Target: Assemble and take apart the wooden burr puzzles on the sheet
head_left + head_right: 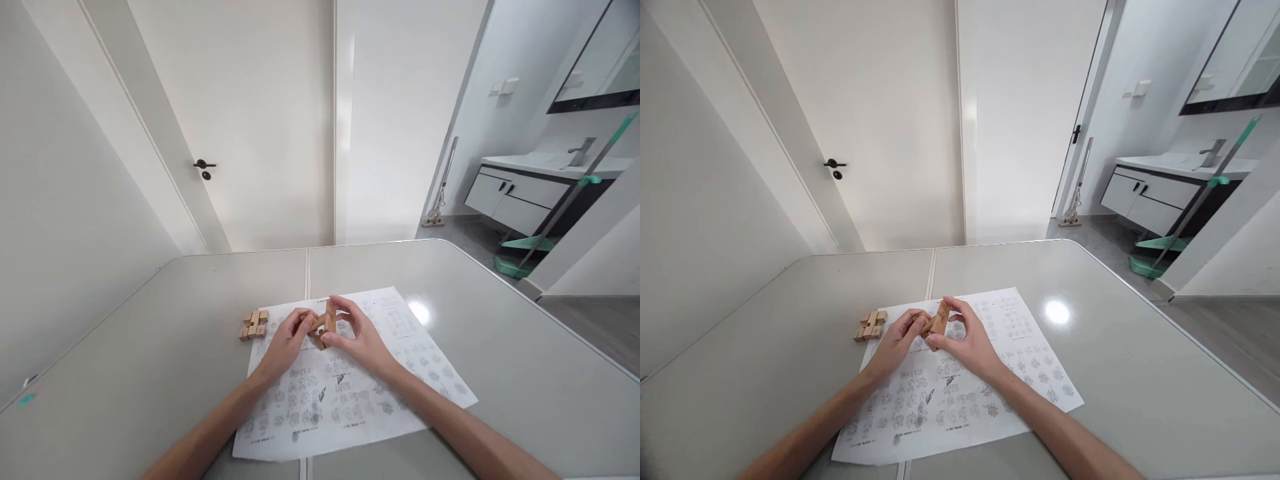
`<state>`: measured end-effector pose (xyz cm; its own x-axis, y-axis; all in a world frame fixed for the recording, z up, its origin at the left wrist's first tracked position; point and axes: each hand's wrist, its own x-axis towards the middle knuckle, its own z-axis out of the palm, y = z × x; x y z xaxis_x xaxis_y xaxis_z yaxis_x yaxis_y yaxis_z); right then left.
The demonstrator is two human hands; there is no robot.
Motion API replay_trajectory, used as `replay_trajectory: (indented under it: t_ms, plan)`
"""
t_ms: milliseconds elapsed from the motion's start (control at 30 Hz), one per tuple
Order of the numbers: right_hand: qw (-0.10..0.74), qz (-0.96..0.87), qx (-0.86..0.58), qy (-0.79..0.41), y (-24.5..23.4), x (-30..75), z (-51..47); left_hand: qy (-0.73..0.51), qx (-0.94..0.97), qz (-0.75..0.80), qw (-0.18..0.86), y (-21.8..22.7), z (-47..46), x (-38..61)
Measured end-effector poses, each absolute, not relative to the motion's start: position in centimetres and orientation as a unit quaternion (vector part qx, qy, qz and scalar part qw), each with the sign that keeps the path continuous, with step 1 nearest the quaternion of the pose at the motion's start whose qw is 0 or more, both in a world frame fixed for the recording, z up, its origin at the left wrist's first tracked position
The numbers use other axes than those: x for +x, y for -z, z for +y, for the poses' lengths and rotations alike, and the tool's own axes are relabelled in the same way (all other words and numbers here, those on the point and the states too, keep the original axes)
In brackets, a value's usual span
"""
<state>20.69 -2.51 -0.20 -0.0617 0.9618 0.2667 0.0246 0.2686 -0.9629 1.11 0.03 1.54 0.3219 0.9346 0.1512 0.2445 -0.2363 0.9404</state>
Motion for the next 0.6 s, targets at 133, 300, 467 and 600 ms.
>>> replay_trajectory:
  t_ms: [133, 300, 467, 600]
  plan:
    - [0.538, -0.581, -0.448, -0.415, 0.1, 20.4, -2.8, -0.387, 0.692, 0.428, 0.434, -1.7, -0.1, 1.0]
    - [0.522, -0.591, -0.438, -0.431, 0.8, 20.1, -2.7, -0.374, 0.711, 0.409, 0.434, -2.0, -0.3, 0.9]
    - [0.512, -0.596, -0.417, -0.457, 1.1, 19.8, -2.7, -0.412, 0.696, 0.391, 0.438, -1.6, -0.4, 0.9]
    - [0.5, -0.61, -0.414, -0.455, 1.2, 19.9, -2.8, -0.395, 0.681, 0.393, 0.475, -1.5, -0.3, 0.7]
